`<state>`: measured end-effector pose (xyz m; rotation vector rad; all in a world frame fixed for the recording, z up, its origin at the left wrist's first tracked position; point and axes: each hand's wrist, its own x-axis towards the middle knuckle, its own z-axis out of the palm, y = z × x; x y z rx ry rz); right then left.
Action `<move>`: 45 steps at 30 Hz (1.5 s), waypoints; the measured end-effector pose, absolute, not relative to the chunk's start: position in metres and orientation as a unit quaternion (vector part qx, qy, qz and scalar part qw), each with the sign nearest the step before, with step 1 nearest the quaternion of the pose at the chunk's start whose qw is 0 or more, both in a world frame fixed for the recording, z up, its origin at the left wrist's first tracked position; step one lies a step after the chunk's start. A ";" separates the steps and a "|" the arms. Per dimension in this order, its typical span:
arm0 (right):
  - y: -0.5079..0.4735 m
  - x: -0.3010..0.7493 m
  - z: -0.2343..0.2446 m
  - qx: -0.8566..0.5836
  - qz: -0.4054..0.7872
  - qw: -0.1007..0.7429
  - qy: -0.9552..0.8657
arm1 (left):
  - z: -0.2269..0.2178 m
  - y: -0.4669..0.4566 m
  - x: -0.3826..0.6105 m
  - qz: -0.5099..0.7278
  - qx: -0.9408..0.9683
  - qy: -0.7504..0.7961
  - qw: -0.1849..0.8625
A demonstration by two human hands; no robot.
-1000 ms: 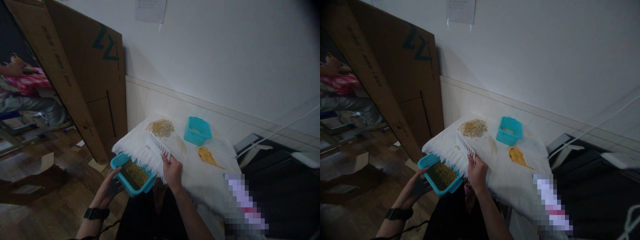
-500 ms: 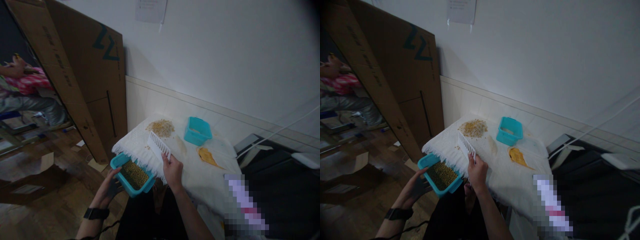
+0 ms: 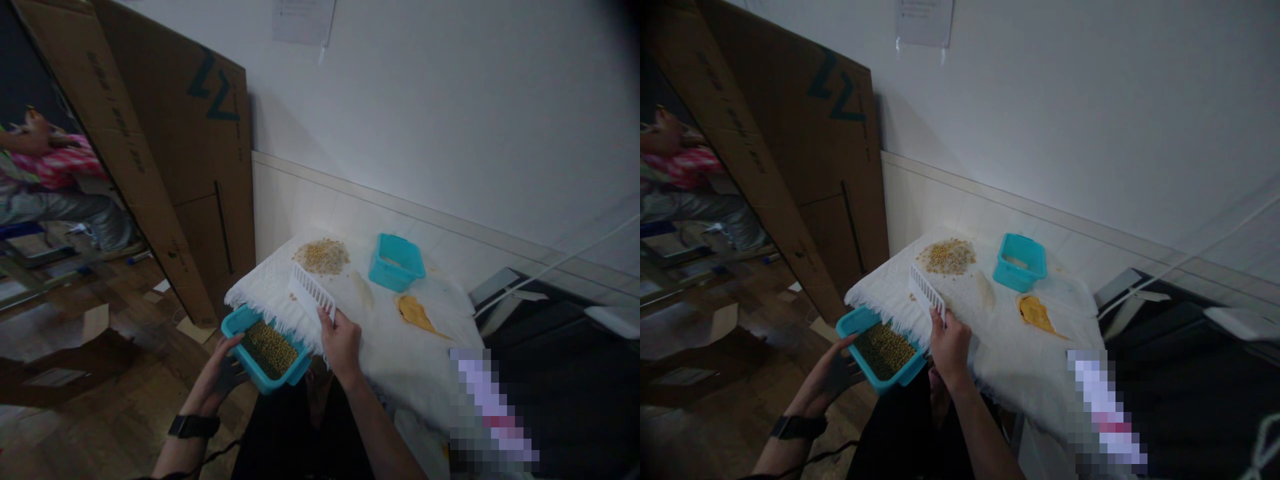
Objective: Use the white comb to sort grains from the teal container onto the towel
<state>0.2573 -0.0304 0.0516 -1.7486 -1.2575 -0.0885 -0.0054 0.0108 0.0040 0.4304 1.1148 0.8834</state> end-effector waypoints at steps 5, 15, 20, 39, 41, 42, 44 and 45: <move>-0.031 0.256 0.051 -0.701 -0.030 0.483 -0.524 | 0.004 0.010 -0.005 0.405 0.196 0.504 0.738; -0.041 0.255 0.050 -0.705 -0.028 0.490 -0.513 | 0.007 0.010 -0.005 0.405 0.194 0.500 0.741; -0.048 0.253 0.047 -0.699 -0.033 0.502 -0.508 | 0.007 0.009 -0.006 0.407 0.198 0.498 0.740; -0.056 0.242 0.053 -0.647 0.024 0.526 -0.551 | 0.008 0.013 -0.002 0.388 0.189 0.507 0.746; -0.060 0.249 0.054 -0.648 0.036 0.537 -0.540 | 0.008 0.012 -0.003 0.391 0.189 0.509 0.743; -0.061 0.256 0.054 -0.654 0.035 0.543 -0.526 | 0.008 0.012 -0.003 0.392 0.188 0.511 0.742; -0.063 0.275 0.055 -0.676 0.019 0.550 -0.490 | 0.008 0.012 -0.003 0.393 0.186 0.511 0.741; -0.063 0.287 0.055 -0.691 0.005 0.550 -0.470 | 0.007 0.011 -0.003 0.394 0.186 0.510 0.742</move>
